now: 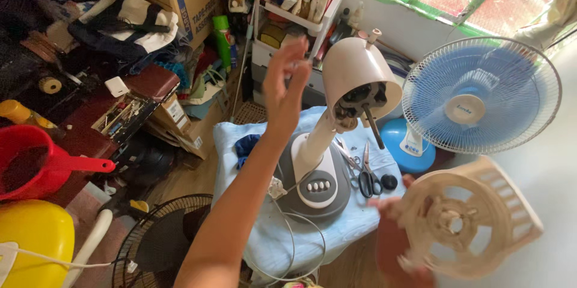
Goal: The person wipes a white plastic fan cage with a tissue, then aligns and attaches it to the fan head. They rotate the cage to check fit and use a screwdriver to tighten the central screw, securing the cage to the fan.
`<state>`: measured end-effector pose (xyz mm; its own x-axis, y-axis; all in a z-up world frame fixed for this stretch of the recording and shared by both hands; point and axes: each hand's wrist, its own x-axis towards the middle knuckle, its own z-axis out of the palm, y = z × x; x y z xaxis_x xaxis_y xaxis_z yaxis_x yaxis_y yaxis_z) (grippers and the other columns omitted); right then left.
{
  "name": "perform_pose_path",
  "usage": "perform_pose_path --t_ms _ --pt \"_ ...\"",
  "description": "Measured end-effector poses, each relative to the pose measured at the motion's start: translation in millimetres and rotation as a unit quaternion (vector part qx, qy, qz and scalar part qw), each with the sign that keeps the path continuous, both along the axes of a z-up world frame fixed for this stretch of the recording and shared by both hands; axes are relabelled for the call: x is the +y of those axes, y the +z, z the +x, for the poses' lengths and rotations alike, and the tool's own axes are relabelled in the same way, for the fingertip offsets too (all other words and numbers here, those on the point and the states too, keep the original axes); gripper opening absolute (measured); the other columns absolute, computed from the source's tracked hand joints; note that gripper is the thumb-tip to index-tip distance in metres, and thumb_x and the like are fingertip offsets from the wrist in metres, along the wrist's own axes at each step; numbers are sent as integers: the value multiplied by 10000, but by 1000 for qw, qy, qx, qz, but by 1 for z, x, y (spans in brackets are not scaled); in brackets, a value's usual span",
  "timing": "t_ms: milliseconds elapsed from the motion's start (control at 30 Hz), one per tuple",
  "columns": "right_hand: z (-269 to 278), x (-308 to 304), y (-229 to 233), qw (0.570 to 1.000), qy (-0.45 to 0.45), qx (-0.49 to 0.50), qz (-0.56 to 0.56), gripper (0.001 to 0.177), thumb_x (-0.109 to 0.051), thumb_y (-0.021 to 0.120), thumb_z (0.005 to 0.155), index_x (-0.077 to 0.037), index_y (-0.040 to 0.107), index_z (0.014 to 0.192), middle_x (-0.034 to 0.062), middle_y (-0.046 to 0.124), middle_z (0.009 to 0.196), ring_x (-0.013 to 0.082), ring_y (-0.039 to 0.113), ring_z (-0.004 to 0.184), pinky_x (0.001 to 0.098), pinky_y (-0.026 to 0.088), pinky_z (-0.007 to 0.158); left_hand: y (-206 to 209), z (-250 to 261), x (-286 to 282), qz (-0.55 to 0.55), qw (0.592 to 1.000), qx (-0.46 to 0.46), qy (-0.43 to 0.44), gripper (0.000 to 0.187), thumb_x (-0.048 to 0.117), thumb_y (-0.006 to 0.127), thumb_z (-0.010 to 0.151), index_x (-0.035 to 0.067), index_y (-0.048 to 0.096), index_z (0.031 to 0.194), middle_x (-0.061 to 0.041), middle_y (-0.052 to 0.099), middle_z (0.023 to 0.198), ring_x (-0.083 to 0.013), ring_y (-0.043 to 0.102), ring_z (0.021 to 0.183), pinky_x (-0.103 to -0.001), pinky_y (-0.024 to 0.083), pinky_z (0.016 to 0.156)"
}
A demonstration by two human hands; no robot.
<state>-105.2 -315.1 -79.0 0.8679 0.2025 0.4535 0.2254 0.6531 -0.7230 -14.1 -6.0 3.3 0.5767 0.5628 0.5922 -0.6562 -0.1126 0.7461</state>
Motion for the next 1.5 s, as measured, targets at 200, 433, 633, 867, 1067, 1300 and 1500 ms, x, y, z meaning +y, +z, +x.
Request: perform_pose_path --t_ms 200,433,633,867,1067,1300,1500 --pt "-45 -19 20 929 234 244 150 920 -578 671 910 -45 347 1586 299 341 1611 378 572 1088 564 453 945 -47 -107 -44 86 992 86 -43 229 113 653 1036 70 635 1261 -73 697 1129 -142 656 978 -290 537 919" --pt "-56 3 41 794 400 405 215 958 -658 620 879 -109 289 1590 292 329 1569 324 556 1026 483 450 951 -80 -127 -90 365 916 156 -62 589 -42 640 839 125 610 1403 -136 545 1462 -350 563 1325 -410 529 1061" --pt "-56 -1 47 769 407 451 201 975 -696 600 851 -100 317 1569 271 365 1551 314 576 991 477 456 952 -98 -125 -96 382 920 83 -12 627 135 799 775 121 566 1357 -142 500 1450 -382 503 1364 -493 475 1117" --pt "-31 -28 27 827 451 329 62 1154 -907 401 875 68 378 1492 238 532 1441 384 625 1000 550 449 930 -89 -133 -98 365 923 118 -21 541 27 753 824 125 597 1332 -91 648 1310 -327 626 1280 -421 553 1059" --pt "15 -30 5 976 -5 47 -214 442 -120 681 1032 -45 485 1422 145 624 1105 224 620 1074 374 480 957 -38 -144 -93 259 933 239 -71 590 95 736 882 118 535 1436 -112 746 1154 -291 736 1036 -373 583 813" --pt "58 16 37 941 -132 -12 -312 329 7 611 1045 5 612 1374 23 641 1107 70 550 947 249 469 816 4 -113 -93 203 954 220 -24 543 228 766 949 59 502 1393 -127 775 1057 -240 790 990 -339 628 839" --pt "85 42 47 968 -115 -76 -208 266 -28 635 1062 19 590 1320 13 656 1137 57 622 1016 243 541 905 5 -95 -90 119 972 199 -30 432 150 708 986 -1 538 1353 -125 754 1122 -161 763 979 -287 647 789"
